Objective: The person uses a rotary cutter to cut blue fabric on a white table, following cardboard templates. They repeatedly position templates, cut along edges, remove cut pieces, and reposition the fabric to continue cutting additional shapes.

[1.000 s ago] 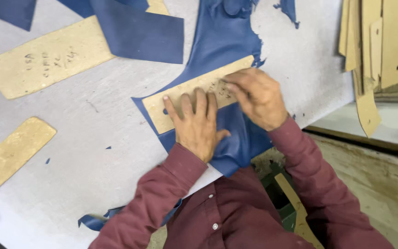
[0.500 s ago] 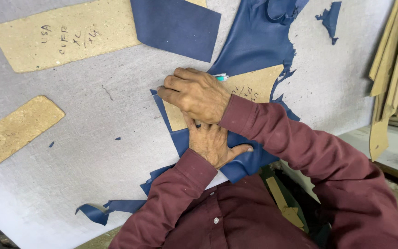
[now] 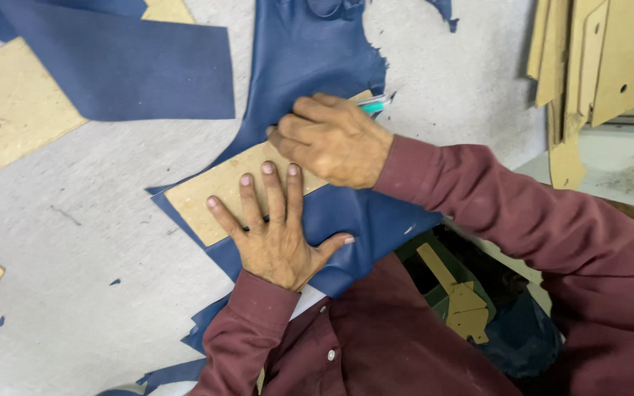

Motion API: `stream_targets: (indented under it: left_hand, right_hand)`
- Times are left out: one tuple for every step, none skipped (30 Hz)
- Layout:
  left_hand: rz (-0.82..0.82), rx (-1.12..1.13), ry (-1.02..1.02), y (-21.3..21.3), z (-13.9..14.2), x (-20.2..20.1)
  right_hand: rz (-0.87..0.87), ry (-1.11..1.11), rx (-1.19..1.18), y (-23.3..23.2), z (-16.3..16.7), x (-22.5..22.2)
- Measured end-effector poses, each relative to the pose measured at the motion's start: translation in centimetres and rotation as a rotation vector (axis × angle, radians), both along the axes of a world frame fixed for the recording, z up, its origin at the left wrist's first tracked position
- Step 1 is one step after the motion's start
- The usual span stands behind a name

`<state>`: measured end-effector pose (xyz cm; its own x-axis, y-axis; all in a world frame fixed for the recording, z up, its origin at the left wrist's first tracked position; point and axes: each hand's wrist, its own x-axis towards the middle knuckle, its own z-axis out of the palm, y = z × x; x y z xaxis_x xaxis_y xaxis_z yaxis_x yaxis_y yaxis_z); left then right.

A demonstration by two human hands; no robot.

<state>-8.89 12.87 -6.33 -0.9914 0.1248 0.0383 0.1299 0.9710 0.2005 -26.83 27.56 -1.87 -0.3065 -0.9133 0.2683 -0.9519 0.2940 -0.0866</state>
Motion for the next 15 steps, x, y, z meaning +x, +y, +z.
stream_targets:
  left_hand:
    - [0.001,0.005,0.013,0.0,0.2,0.0]
    - [0.004,0.008,0.025,0.1,0.3,0.0]
    - [0.001,0.003,0.03,0.0,0.5,0.0]
    - [0.002,-0.002,0.036,0.0,0.6,0.0]
    - [0.005,-0.008,0.041,0.0,0.7,-0.1]
    - [0.005,-0.011,0.039,0.0,0.8,-0.2]
    - [0.003,-0.017,0.037,0.0,0.8,-0.4]
    - [0.002,-0.023,0.035,0.1,0.9,-0.4]
    - [0.002,-0.022,0.031,0.2,1.0,-0.6]
    - [0.002,-0.019,0.03,0.3,1.2,-0.6]
    - [0.001,-0.014,0.036,0.6,1.5,-0.7]
    - [-0.011,0.009,0.025,0.5,2.0,-0.9]
    - [-0.017,0.029,0.007,0.4,2.7,-1.0]
    - [-0.005,0.049,-0.019,0.3,3.5,-1.3]
    - [-0.037,0.038,-0.055,-0.2,4.6,-1.7]
  right_hand:
    - [-0.005,0.022,0.017,1.9,0.2,-0.7]
    - [-0.019,0.053,0.044,3.8,0.4,-1.5]
    - [-0.028,0.083,0.069,5.7,0.6,-2.4]
    - [-0.046,0.091,0.085,7.6,0.9,-3.5]
    - [-0.063,0.099,0.102,9.1,1.1,-4.2]
    - [-0.068,0.114,0.113,10.6,1.6,-4.8]
    - [-0.075,0.128,0.122,12.0,2.3,-5.2]
    - [-0.083,0.142,0.13,13.0,2.7,-5.4]
    - [-0.089,0.128,0.117,13.5,3.1,-5.4]
    - [-0.094,0.118,0.105,13.9,3.5,-5.1]
    - [-0.102,0.115,0.094,14.0,4.0,-4.6]
    - [-0.206,0.007,-0.049,13.7,4.2,-3.5]
    - [-0.301,-0.109,-0.197,13.0,4.2,-1.5]
    - [-0.376,-0.235,-0.343,12.0,4.2,0.7]
    - [-0.504,-0.316,-0.358,11.0,4.4,2.8]
